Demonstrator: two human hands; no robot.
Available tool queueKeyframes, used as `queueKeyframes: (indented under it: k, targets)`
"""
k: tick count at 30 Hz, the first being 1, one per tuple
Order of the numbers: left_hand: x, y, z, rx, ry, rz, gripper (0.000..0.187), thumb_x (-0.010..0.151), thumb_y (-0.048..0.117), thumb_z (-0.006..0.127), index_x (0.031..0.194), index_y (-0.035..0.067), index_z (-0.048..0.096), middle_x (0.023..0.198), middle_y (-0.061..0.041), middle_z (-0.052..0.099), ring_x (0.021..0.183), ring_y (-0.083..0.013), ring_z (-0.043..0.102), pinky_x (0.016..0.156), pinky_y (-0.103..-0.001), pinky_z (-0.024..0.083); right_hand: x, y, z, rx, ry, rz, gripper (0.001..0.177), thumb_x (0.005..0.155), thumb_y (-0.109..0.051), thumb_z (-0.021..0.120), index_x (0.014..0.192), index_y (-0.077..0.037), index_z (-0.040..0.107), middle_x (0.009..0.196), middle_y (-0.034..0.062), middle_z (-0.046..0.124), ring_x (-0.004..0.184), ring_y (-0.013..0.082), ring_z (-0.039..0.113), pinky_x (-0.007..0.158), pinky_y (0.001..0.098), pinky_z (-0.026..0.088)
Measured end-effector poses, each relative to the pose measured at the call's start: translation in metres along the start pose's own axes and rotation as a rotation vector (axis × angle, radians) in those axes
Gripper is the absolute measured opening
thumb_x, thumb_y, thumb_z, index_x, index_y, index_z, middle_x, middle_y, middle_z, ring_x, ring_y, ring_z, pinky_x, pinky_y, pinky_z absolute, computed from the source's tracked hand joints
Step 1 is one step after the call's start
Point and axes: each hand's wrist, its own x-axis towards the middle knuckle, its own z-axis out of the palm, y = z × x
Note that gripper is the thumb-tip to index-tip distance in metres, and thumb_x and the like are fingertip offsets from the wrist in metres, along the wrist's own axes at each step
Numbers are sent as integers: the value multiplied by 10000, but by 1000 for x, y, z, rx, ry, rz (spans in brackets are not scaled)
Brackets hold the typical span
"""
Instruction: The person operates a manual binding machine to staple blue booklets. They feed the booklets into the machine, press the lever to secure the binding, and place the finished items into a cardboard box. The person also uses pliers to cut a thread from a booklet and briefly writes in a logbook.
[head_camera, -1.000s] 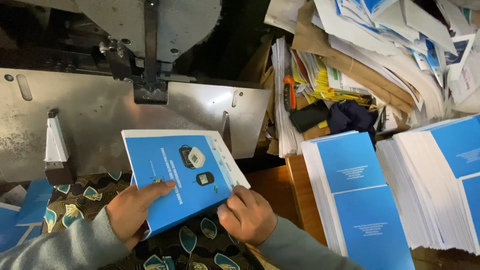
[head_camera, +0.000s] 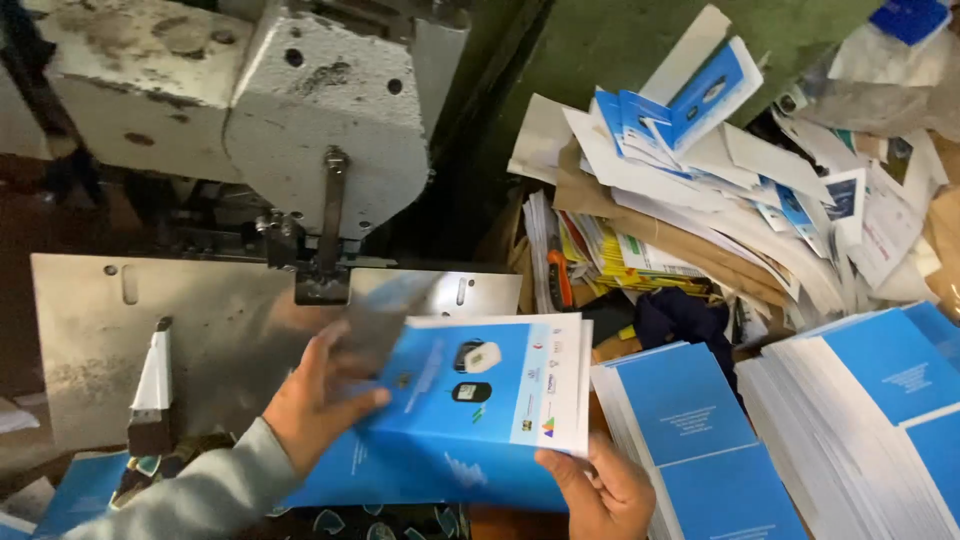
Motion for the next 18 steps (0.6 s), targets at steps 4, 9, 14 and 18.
queueKeyframes:
  k: [4, 9, 14, 18]
  targets:
    - [-16, 7, 6, 636, -91, 931, 1103, 627, 380, 941, 1476, 83, 302, 1537, -187, 314, 1411, -365, 290, 1111, -509, 270, 23, -50, 7, -399, -173, -515, 139, 813, -241, 694, 868, -122, 742, 847, 39, 725, 725, 178, 656, 548, 301, 502]
    - [5, 7, 43, 496, -87, 1129, 576, 842, 173, 636, 1382, 111, 445, 1354, -131, 555, 1211, -322, 548, 979, -459, 416, 25, -110, 30, -478, -241, -849, 217, 853, -216, 673, 712, -75, 589, 601, 50, 559, 524, 216, 494, 517, 344, 406]
    - [20, 27, 34, 333, -70, 1099, 492, 765, -87, 494, 1165, 164, 633, 1025, -70, 733, 893, -272, 722, 682, -390, 596, 40, -121, 7, -488, -372, -762, 215, 808, -263, 729, 968, -119, 725, 861, 23, 767, 750, 180, 742, 714, 340, 587]
    - [24, 37, 24, 267, -129, 936, 354, 804, -31, 589, 1102, 149, 656, 894, -52, 726, 758, -213, 749, 667, -330, 652, 67, -83, -18, -195, -538, -399, 416, 659, -226, 835, 1040, -75, 764, 971, 52, 823, 850, 155, 774, 739, 287, 623]
